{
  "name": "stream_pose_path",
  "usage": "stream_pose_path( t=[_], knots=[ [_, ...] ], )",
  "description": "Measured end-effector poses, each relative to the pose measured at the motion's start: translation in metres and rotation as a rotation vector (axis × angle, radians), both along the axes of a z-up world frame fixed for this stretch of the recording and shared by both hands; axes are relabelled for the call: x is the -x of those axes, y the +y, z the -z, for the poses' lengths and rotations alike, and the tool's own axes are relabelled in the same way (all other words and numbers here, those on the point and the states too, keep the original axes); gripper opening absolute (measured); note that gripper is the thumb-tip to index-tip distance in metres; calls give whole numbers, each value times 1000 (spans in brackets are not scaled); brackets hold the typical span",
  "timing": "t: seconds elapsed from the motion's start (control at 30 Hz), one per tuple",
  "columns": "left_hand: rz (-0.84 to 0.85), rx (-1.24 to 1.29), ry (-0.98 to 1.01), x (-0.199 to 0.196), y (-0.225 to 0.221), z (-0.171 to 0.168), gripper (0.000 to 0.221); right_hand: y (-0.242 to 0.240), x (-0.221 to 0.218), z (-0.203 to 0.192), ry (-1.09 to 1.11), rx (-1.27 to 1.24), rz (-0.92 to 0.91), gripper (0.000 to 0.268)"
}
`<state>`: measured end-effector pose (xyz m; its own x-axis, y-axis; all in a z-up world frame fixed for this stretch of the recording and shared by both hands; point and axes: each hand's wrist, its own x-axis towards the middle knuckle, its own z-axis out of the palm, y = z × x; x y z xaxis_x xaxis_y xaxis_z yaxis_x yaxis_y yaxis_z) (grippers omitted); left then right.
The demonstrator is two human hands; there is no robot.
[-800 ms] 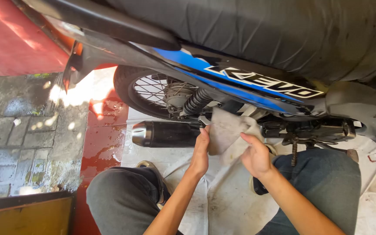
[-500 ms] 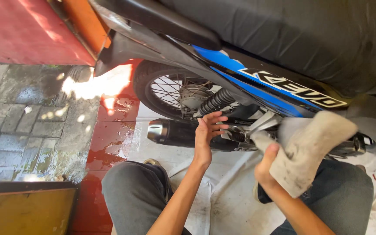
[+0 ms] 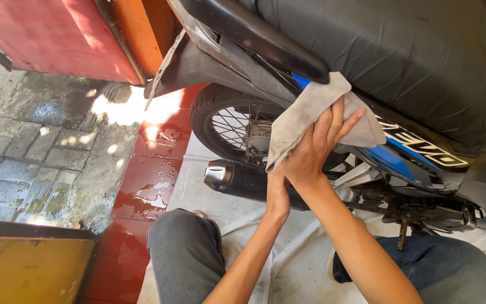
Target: The person sits on the floor and wipes the rear section of a motorcycle, including the exhaust pipe, chain, and frame, using a white cloth. The person folds the cloth and continues wiping the same area.
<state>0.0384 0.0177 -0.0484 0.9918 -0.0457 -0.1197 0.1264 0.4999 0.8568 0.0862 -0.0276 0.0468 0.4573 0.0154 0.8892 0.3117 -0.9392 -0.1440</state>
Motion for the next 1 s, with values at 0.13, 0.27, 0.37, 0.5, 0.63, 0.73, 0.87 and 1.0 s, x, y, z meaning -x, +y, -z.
stream_pose_path(
  t=[0.13,0.27,0.37,0.5,0.63,0.73,0.87,1.0],
  knots=[
    [-15,-4,1,-5,-13,28,52,-17,-14,22,-159,87,23,54],
    [40,-93,-132,-14,-16,60,49,-9,-14,20,-108,161,-22,43],
    [72,-148,-230,-19,-21,83,52,11,-14,6,-89,188,3,27],
    [47,-154,-184,-23,-14,85,50,36,-12,-13,-120,203,90,24],
    [47,-157,-148,-24,-15,87,49,47,-24,-27,-94,196,51,24],
    [51,-160,-113,-24,-16,86,48,58,-36,-50,-135,289,-106,15],
    [45,-153,-56,-21,-20,85,48,56,-40,-55,-149,311,-117,27],
    [43,-173,-21,-26,-9,79,48,32,-48,-35,-171,457,-118,27]
  ],
)
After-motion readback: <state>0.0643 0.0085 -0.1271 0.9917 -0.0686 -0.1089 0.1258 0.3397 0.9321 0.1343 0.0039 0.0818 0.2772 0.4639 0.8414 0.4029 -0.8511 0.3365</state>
